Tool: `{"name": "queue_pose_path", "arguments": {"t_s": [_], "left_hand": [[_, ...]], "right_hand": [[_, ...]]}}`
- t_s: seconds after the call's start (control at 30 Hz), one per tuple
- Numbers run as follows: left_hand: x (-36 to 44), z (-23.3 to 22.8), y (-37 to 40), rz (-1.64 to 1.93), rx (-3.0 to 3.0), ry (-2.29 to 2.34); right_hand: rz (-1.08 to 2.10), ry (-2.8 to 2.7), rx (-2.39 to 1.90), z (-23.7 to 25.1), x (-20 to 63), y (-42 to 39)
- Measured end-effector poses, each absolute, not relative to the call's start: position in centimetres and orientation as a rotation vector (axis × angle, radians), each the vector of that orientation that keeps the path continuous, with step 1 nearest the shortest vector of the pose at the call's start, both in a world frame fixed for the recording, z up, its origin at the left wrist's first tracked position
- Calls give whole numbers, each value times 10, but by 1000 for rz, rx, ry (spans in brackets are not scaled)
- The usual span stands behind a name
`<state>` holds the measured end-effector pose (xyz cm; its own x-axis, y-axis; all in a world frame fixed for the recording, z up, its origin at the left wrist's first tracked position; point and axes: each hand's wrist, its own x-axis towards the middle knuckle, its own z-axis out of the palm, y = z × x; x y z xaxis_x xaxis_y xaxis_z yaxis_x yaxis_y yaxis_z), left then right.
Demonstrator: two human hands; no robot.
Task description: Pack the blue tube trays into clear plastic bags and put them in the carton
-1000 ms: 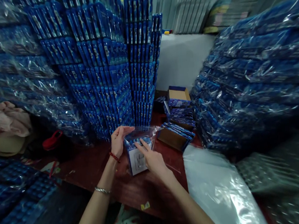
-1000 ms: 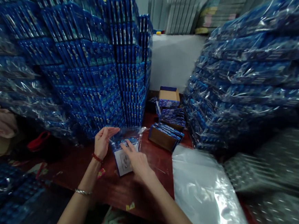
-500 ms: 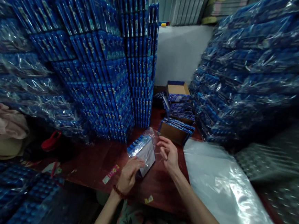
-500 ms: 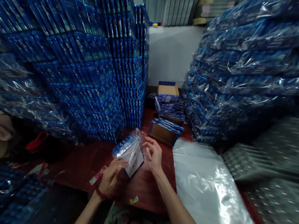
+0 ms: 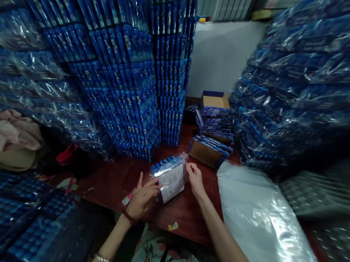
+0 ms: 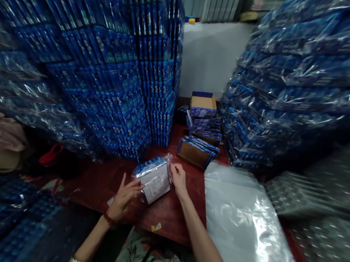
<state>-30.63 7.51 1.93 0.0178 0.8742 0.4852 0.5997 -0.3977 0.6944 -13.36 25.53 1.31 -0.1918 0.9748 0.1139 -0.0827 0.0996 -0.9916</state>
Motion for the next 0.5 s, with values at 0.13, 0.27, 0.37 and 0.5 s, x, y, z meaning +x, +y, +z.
{"name": "queue_pose_path", "arguments": {"t_s": [0.13,0.27,0.37,0.5], "left_hand": [[-308,21,83,1390,1945,1469],[-296,27,80,1509,1787,1496],[-277,21,84,1723,1397,1676],[-255,12,107,1974,694,1942]], "right_hand": [[1335,-1285,-946,-1,-154,259],[1322,-1228,-958,-2,-161,257],[1262,-1193,-988,-9,-159,255],[1197,-1173,-982,-19,-154,243]]}}
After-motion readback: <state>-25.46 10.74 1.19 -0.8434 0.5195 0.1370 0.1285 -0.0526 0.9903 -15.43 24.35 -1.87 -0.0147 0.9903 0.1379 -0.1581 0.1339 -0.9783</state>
